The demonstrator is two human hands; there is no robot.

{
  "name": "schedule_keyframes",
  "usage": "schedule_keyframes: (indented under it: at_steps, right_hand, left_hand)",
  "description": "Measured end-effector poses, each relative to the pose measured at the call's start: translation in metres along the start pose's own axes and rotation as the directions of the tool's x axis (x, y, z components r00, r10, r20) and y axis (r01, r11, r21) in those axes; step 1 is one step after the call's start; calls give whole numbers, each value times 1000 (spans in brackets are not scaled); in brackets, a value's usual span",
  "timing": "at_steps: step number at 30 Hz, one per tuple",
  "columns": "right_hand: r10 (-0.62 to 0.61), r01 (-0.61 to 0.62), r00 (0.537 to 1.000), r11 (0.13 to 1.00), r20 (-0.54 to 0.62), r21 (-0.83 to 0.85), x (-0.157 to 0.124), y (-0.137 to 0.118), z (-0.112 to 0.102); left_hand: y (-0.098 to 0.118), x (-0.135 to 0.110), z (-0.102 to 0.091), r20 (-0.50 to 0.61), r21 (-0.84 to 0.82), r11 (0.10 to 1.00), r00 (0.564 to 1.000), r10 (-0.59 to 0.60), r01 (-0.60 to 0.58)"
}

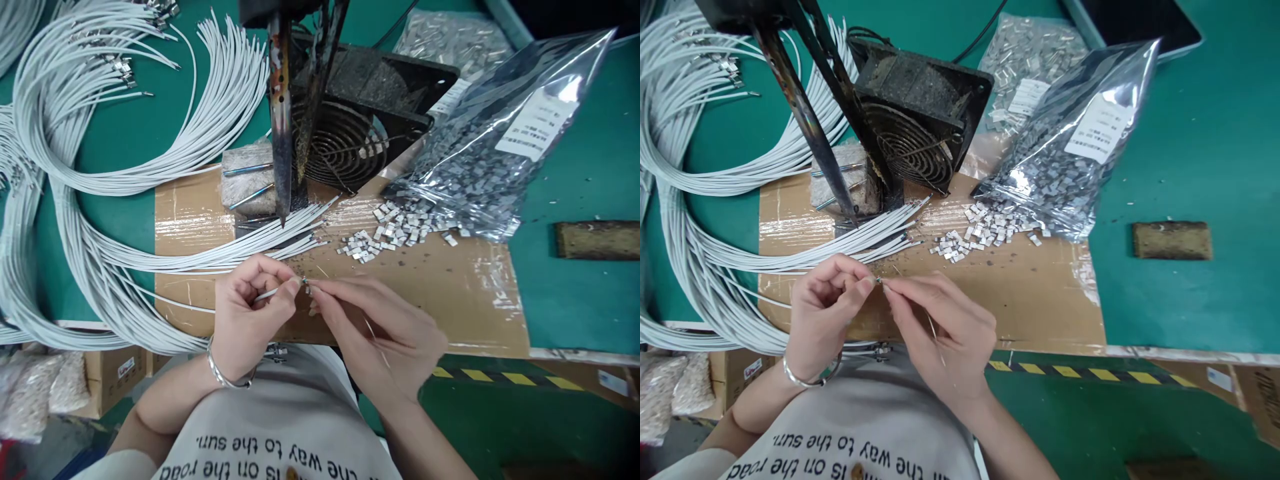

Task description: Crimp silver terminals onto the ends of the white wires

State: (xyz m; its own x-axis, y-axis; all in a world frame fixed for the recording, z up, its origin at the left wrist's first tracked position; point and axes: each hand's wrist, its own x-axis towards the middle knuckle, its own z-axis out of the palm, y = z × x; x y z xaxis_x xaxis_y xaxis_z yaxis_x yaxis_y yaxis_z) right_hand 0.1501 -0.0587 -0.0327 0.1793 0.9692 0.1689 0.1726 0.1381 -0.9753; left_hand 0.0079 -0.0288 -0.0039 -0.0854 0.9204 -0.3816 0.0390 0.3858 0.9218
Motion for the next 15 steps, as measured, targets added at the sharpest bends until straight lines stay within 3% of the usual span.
schedule_keyframes:
  at_steps: [3,6,10,15]
  right_hand:
    - [-114,113,993,989,-6,-96,-1,1,-1]
    - [-105,99,994,987,-40,-129,-1,2,-2]
    - [57,-64,993,996,-107,-60,-1,4,-4]
    - [259,-244,963,958,-81,152,3,3,-4]
  left_hand:
    - [-1,0,0,-7,5,1000,1000,8,-8]
    - [-1,-1,0,-13,14,1000,1000,13,-13]
    - [-2,-3,-1,-9,23,999,999,46,-46]
    - [-2,-3,-4,-1,111,987,993,119,-118]
